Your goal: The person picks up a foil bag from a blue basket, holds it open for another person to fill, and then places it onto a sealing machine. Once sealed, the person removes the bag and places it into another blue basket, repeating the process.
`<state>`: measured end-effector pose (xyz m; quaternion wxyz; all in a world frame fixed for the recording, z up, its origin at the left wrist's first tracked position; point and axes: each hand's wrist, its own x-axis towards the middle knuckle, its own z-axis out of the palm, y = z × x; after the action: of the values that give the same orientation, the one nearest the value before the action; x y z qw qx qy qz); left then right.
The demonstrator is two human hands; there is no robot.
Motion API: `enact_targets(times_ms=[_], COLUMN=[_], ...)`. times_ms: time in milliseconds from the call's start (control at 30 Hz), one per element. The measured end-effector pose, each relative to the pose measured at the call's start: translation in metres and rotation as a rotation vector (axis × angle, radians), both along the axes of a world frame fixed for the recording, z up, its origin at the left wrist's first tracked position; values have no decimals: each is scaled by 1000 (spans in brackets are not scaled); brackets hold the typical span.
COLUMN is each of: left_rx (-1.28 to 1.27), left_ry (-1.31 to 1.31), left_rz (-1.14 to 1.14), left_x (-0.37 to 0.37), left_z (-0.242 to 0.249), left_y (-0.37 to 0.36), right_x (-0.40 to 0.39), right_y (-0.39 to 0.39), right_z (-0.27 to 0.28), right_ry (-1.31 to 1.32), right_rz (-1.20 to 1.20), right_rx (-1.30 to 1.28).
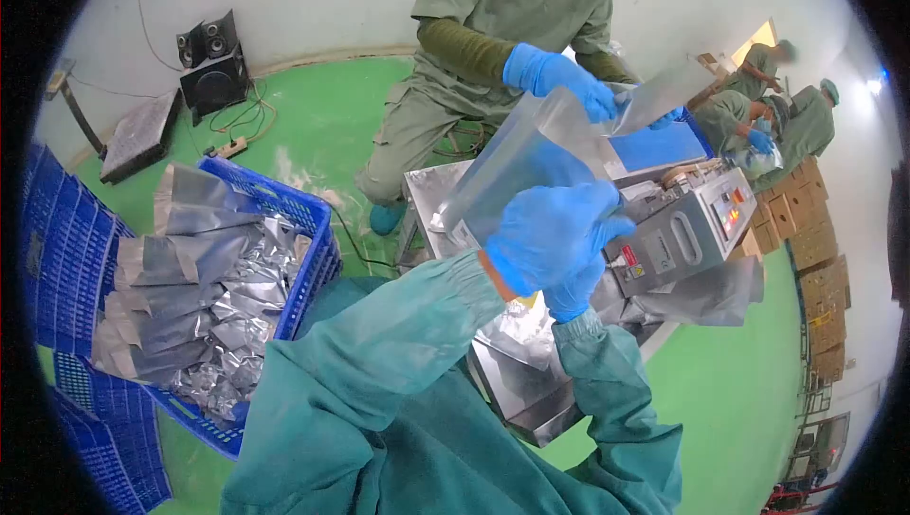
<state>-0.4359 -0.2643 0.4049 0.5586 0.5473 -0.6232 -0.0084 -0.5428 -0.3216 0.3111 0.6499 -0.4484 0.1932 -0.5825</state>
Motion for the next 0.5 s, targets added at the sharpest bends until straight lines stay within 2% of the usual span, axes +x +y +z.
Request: enact_targets(times_ms=[33, 67, 100, 133, 167, 233, 267, 333, 433, 500], left_rx=[47, 48, -144, -335, -335, -274, -280, 13, -45, -147], left_ry=[41, 36, 184, 331, 324, 517, 523, 601, 644, 648], left_rz=[6, 7, 24, 39, 41, 25, 43, -60, 119, 206], left_x=[5, 19, 39, 54, 68, 91, 89, 80, 88, 98], left_z=[1, -3, -6, -7, -23, -79, -89, -93, -91, -92], left_y=[9, 15, 21, 23, 9, -29, -31, -35, -43, -45], right_x=[-4, -10, -11, -10, -7, -7, -7, -8, -14, -25], right_y=[-4, -13, -20, -21, -20, -17, -18, -14, -8, -26], right_z=[-3, -6, -7, -8, -6, 2, -2, 6, 6, -9], right_ry=[-2, 381, 758, 690, 682, 733, 740, 729, 831, 756], right_rz=[-1, -135, -271, -283, -282, -317, -325, -307, -373, -447], right_rx=[6, -258, -526, -498, -497, -630, -622, -618, -403, -516])
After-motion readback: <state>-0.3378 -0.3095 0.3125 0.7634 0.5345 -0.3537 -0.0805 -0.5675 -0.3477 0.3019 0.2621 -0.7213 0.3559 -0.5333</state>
